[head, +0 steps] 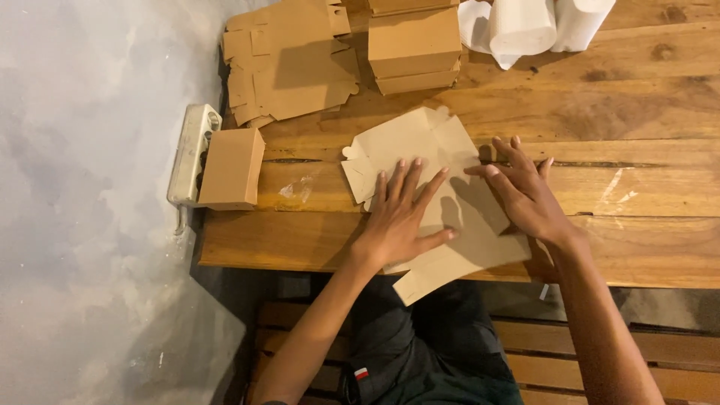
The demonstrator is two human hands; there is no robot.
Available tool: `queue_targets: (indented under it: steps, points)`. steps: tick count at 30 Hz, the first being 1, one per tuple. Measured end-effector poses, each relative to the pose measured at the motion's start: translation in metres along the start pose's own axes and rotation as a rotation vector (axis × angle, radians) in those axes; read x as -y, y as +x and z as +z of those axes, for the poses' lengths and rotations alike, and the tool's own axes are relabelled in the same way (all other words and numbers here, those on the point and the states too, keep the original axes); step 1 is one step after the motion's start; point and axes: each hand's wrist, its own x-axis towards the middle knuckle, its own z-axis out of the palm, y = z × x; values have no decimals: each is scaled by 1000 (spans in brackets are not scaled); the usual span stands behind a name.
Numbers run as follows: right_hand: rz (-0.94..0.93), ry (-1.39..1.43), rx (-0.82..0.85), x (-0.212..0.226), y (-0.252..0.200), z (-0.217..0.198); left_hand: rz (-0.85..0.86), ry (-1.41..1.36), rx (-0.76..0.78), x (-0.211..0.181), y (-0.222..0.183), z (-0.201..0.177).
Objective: Assembling cardboard boxes from flat templates by folding and tucking flaps on a wooden table.
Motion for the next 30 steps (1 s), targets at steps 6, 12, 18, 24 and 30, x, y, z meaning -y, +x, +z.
queue_targets:
  steps: [6, 12, 18, 24, 30]
  points:
    - [13, -322, -159, -41, 2, 6, 86, -28, -72, 10, -13, 4]
    - [41, -35, -95, 1, -8, 10, 97, -17, -100, 12, -12, 6]
    - [-66, -13, -6, 0, -1, 9, 32, 57, -110, -3, 1, 12]
    - [-73, 45, 49, 13, -5, 6, 9, 62, -77, -3, 0, 17]
    - [-121, -106, 33, -32, 18, 6, 38, 77, -87, -5, -5, 13]
